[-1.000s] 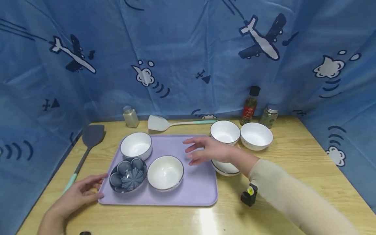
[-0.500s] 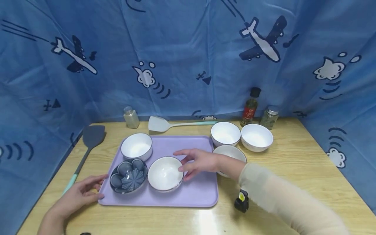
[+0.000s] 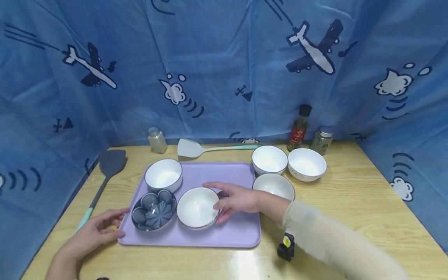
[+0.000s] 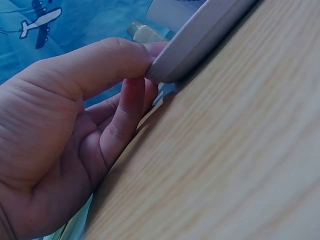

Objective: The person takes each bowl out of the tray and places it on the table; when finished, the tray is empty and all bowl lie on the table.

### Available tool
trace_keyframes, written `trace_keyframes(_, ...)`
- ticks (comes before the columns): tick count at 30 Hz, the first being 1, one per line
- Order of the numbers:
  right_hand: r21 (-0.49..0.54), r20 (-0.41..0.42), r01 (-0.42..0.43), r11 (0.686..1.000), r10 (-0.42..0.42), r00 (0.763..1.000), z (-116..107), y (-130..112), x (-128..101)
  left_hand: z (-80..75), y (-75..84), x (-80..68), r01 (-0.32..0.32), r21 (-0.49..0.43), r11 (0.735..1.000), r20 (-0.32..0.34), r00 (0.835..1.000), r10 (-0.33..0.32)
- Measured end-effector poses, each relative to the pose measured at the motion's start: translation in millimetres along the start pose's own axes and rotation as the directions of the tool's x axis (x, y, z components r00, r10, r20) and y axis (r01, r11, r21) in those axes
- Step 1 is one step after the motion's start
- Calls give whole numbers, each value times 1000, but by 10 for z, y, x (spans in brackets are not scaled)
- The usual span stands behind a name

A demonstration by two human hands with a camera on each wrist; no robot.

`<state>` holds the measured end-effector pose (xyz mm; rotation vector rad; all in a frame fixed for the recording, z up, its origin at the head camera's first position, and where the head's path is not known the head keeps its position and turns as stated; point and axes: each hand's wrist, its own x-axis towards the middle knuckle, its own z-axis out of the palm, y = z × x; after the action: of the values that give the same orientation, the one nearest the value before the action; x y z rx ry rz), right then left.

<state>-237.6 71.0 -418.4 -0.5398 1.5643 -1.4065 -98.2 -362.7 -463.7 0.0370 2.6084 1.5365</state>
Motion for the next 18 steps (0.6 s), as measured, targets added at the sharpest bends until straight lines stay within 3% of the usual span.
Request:
trace_keyframes(10,-41,-83,39,998,-43,996,34,17,-99,-19,5,-7,-6,-16,1000,1,1000,6)
trace_keyframes(18,-33,-141,71,997,-75,987,50,-35,-328,-18,10,-9,19,-23,1000,8,1000,-18)
